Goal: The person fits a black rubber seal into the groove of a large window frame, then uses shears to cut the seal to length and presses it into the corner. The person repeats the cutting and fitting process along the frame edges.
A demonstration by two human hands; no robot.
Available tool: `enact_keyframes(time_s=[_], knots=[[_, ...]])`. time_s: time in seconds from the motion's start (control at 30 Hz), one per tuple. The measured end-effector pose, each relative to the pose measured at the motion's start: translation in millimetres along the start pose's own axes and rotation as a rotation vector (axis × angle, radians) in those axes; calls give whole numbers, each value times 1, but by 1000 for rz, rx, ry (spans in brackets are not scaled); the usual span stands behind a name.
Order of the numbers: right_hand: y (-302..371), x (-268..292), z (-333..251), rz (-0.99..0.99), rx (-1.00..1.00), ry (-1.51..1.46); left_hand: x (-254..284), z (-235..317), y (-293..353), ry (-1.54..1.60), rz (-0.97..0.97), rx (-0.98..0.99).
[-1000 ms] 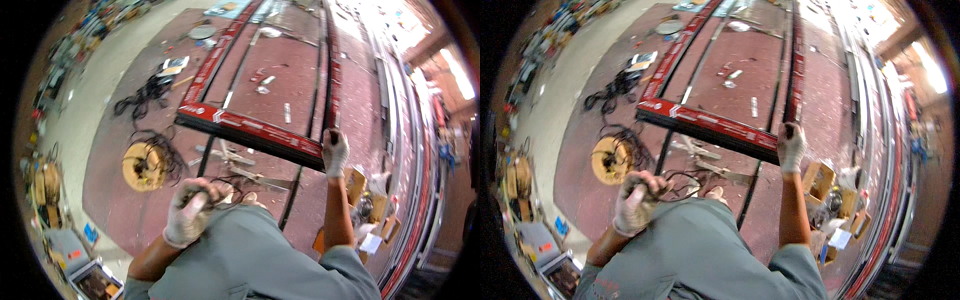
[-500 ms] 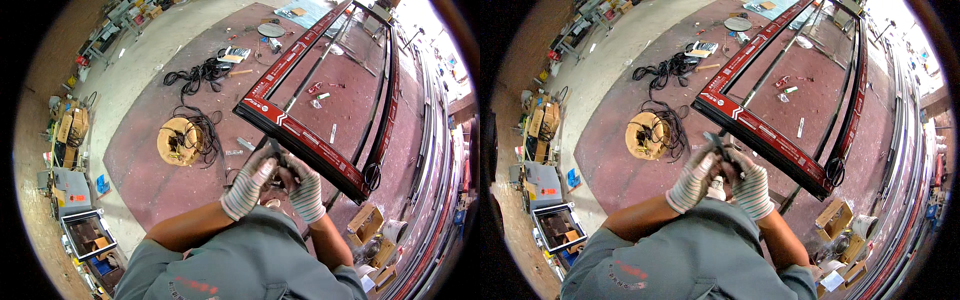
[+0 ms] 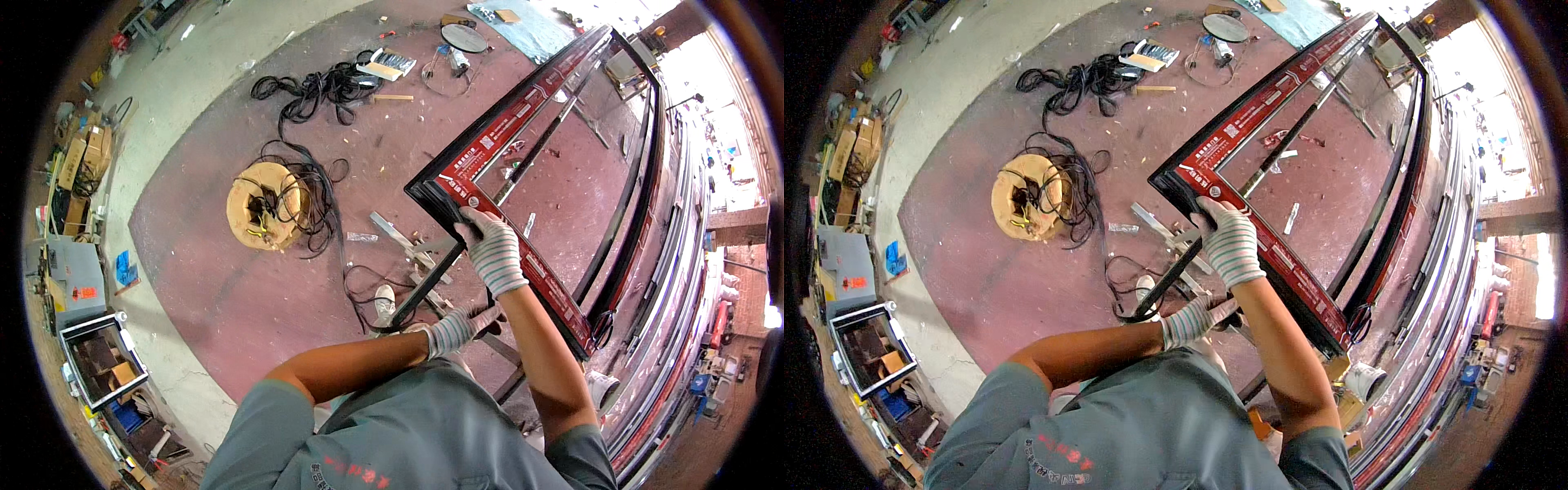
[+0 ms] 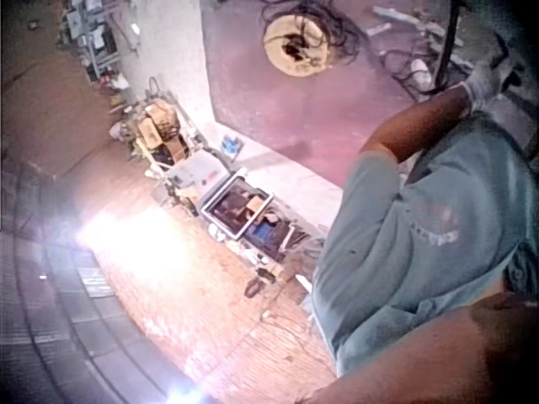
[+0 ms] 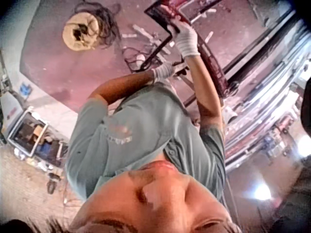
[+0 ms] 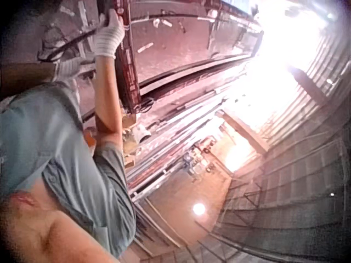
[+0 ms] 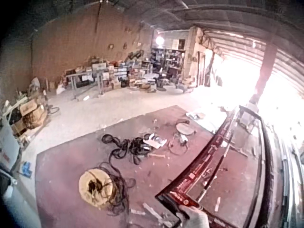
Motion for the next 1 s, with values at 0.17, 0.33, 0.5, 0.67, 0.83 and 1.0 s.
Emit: enact_keyframes(time_s=[0.17, 0.33, 0.5, 0.67, 0.83, 1.0], knots=[[-28, -28, 8, -39, -11, 87, 19, 15, -11, 170, 77, -3], [-42, -39, 10, -23, -7, 231, 25, 47, -7, 44, 56, -173], [-54, -42, 9, -74, -68, 415, 25, 46, -17, 0, 77, -163], [-59, -42, -3, -100, -87, 592, 29, 25, -38, 55, 107, -174], [-59, -48, -27, 162, 321, 426, 36, 24, -36, 12, 143, -171], [-55, -57, -25, 185, 459, 365, 38, 21, -39, -13, 84, -137]])
Point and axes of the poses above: each hand's wrist, its own y-axis away from the middle knuckle, its own x-axis out of the back of the hand, z = x × y, the point moved 8 cm from there along -y, towards the middle knuckle, and after that the axes turned 8 degrees about y, right-handed, at the moved point
